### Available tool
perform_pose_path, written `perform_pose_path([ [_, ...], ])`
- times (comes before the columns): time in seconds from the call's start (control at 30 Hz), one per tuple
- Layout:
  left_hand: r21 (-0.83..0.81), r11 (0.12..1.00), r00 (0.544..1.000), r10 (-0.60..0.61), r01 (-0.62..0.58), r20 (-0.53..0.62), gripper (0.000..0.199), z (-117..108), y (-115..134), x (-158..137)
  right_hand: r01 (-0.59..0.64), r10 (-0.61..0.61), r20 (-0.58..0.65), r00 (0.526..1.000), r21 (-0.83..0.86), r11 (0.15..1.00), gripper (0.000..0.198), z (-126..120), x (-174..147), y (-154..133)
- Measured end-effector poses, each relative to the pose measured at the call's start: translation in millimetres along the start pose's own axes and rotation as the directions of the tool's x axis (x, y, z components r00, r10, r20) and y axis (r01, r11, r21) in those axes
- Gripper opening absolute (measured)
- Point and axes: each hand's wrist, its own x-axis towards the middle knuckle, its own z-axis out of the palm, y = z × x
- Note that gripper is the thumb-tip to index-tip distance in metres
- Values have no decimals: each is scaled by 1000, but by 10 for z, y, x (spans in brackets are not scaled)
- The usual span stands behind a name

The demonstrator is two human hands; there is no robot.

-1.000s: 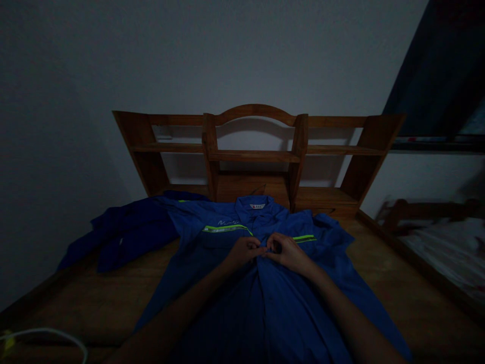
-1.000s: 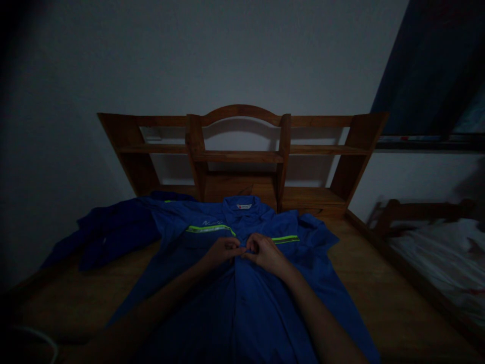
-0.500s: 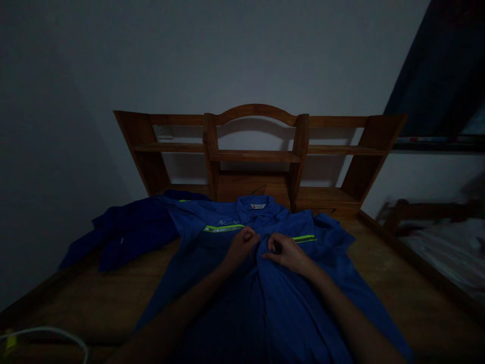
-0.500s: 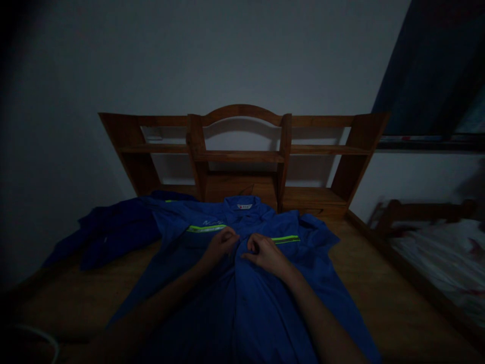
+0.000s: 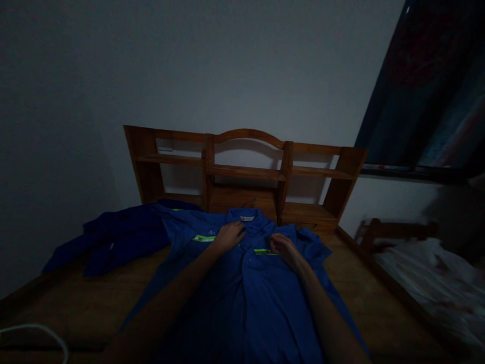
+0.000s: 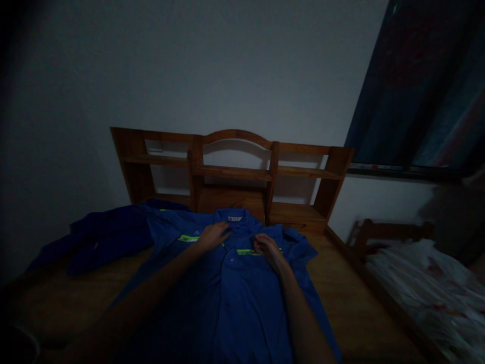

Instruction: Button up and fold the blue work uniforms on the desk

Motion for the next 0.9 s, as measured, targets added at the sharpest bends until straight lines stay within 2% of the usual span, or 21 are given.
perform_pose_path([
  [0.07, -9, 1000, 990, -3, 4, 140, 39, 65, -2, 213, -9, 9, -5, 1000, 38, 999, 25, -58, -6, -13],
  [0.13, -9, 1000, 979, -3, 5, 203, 42, 117, -11, 401, -13, 13, -2, 1000, 74, 997, 25, -88, -16, -32],
  [0.23, 2, 1000, 946, -13, 14, 324, 31, 157, -33, 598, -22, 21, 9, 1000, 119, 993, 23, -104, -13, -60],
  [0.33, 22, 999, 914, -35, 29, 405, 21, 175, -33, 674, -31, 30, 12, 999, 159, 987, 20, -119, 3, -85],
  [0.43, 51, 997, 925, -76, 62, 373, 25, 190, 18, 656, -28, 28, 1, 1000, 198, 980, 18, -159, 14, -109],
  [0.57, 69, 987, 964, -159, 148, 214, 38, 172, 104, 622, 1, 10, -43, 999, 248, 969, 17, -242, 35, -127],
  [0.63, 42, 985, 970, -172, 167, 174, 41, 147, 111, 637, 18, 0, -68, 998, 268, 963, 17, -280, 52, -128],
  [0.9, -128, 983, 959, -94, 132, 267, 35, 144, -68, 723, 57, -21, -120, 993, 306, 950, 17, -355, 108, -112],
])
